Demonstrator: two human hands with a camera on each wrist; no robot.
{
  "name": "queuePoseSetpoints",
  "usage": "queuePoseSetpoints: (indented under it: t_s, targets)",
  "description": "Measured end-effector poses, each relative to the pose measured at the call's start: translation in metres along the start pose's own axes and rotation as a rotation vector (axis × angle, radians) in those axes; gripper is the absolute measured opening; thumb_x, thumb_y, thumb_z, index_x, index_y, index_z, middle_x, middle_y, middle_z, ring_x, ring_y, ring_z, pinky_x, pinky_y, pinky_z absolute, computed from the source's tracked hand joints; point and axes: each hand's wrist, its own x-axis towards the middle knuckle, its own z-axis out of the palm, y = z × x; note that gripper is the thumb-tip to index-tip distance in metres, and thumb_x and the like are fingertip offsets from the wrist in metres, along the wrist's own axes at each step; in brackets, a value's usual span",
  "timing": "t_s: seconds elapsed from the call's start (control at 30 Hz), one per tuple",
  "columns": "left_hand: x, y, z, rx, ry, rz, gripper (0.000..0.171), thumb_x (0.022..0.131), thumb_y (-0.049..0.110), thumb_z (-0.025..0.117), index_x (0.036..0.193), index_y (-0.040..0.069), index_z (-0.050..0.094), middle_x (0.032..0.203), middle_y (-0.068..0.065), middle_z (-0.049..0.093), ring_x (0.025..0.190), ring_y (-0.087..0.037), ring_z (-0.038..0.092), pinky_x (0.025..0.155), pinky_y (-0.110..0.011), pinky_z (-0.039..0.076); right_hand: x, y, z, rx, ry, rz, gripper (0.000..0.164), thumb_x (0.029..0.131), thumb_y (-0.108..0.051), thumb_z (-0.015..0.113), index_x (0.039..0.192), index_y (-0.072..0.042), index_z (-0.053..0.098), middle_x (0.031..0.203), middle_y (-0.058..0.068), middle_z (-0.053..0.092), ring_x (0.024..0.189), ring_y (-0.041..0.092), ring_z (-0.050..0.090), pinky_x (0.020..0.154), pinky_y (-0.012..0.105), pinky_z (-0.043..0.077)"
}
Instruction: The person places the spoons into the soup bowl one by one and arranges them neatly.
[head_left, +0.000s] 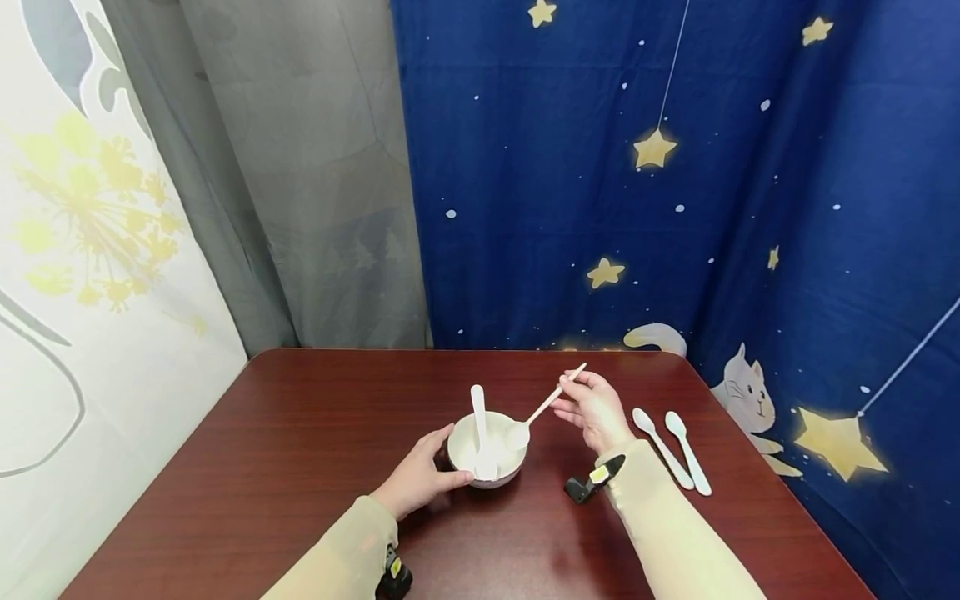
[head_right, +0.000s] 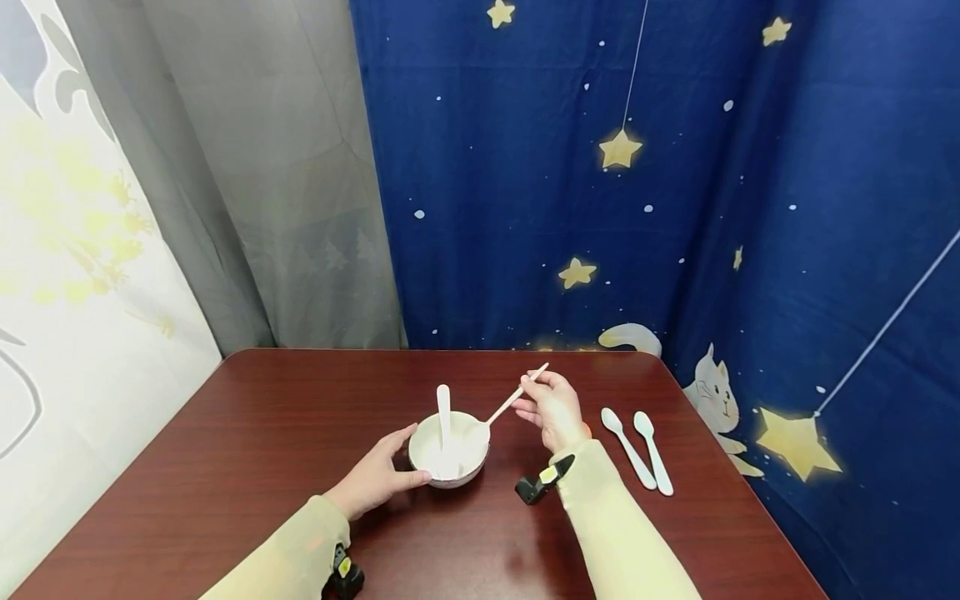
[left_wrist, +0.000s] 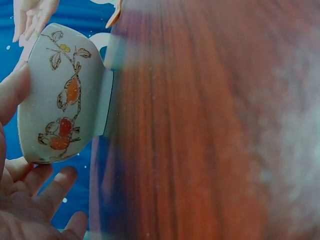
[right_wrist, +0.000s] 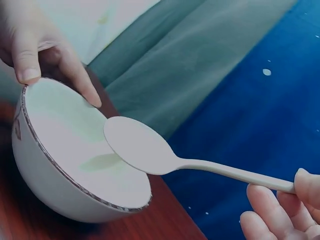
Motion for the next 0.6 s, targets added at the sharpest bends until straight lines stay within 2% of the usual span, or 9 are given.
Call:
queuePoseSetpoints:
  t_s: [0.27,0.6]
  targets:
    - [0.0,0.001,-0.001,0.026,0.002,0.015,0.096,0.073,0.044,0.082,0.146,0.0,0.038,0.143,-0.022,0.041,0.129,-0.032,0.041,0.105,-0.051,0.033,0.006,0.008,0.022,-0.07,-0.098,0.016,0.025,0.094,-0.004,0.06,0.117,0.003,0.053,0.087,0.002,0.064,0.062,0.016,0.068,0.063,0.032,0.057]
    - [0.0,0.001,-0.001,0.043,0.002,0.013,0.096,0.072,0.044,0.082,0.145,0.0,0.038,0.143,-0.022,0.041,0.131,-0.033,0.04,0.105,-0.051,0.034,0.013,0.017,0.04,-0.18,-0.16,0.027,0.025,0.092,-0.006,0.062,0.115,0.001,0.055,0.085,0.004,0.066,0.059,0.017,0.067,0.066,0.039,0.057]
